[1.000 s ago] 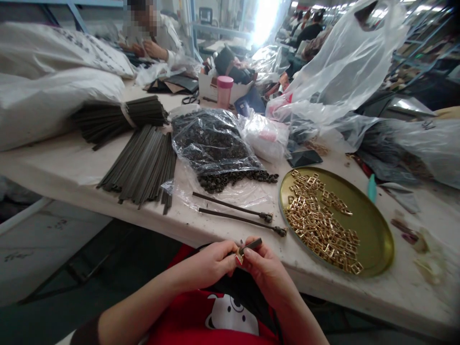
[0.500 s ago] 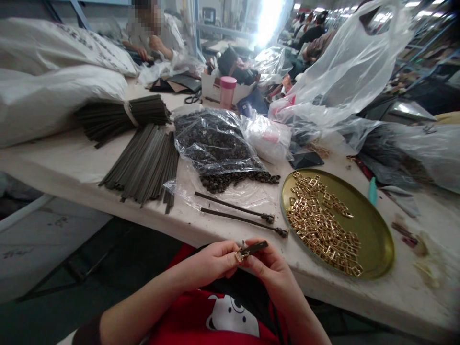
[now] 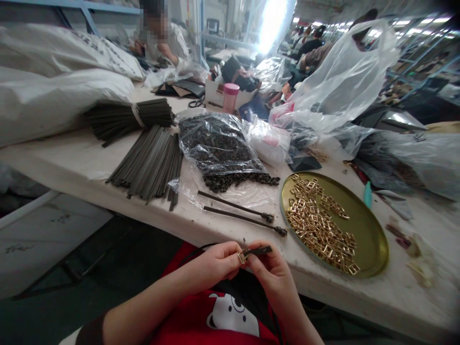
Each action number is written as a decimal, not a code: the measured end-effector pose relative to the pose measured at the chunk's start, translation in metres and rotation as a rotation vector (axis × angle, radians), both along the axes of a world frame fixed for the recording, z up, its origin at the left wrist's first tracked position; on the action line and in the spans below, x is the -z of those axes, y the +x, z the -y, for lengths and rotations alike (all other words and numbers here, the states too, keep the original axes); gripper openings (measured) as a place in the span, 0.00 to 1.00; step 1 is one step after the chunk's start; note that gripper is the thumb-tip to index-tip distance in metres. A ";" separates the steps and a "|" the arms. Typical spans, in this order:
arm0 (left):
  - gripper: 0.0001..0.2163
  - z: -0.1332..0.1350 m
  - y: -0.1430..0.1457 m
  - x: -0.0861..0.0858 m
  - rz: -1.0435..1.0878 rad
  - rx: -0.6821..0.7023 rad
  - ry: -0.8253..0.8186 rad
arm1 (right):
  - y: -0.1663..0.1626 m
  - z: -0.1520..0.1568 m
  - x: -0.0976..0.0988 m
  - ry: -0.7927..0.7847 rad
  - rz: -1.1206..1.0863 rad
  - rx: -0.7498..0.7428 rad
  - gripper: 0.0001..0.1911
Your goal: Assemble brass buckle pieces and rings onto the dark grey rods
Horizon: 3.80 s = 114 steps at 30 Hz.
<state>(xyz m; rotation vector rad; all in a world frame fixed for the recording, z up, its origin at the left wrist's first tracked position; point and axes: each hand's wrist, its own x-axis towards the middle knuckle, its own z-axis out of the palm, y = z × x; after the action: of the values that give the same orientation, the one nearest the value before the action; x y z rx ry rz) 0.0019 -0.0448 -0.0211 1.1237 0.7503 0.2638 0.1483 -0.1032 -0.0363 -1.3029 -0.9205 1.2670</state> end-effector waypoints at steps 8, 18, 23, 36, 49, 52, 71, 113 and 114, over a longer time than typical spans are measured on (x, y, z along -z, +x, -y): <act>0.09 0.005 0.000 -0.009 -0.202 -0.006 0.437 | -0.004 -0.001 -0.002 -0.005 0.125 0.127 0.08; 0.13 -0.005 0.007 -0.012 -0.423 0.107 0.770 | -0.006 -0.011 -0.002 0.014 0.156 0.146 0.07; 0.13 -0.014 0.012 -0.009 -0.371 0.084 0.665 | 0.004 -0.008 0.003 0.148 0.390 0.128 0.05; 0.13 -0.024 0.015 -0.010 -0.413 0.058 0.576 | 0.025 -0.030 -0.018 0.028 0.097 -0.204 0.07; 0.10 -0.003 0.000 -0.018 -0.338 0.035 0.571 | 0.017 -0.018 -0.019 -0.124 -0.119 -0.324 0.11; 0.12 0.000 -0.004 -0.015 -0.302 0.043 0.505 | 0.016 -0.015 -0.016 -0.157 -0.166 -0.295 0.11; 0.09 -0.002 -0.003 -0.013 -0.438 0.175 0.748 | 0.016 -0.013 -0.012 0.186 0.564 -0.241 0.03; 0.10 0.003 0.002 -0.026 -0.067 0.064 0.663 | 0.006 -0.022 -0.008 -0.297 -0.462 -0.120 0.15; 0.10 0.001 0.002 -0.025 -0.074 0.056 0.633 | 0.005 -0.025 -0.009 -0.305 -0.461 -0.121 0.15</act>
<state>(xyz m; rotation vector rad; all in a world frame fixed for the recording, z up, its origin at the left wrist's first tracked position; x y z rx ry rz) 0.0037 -0.0453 0.0037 1.7577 0.7174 0.4309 0.1533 -0.0778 -0.0277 -1.1201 -0.4956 1.7616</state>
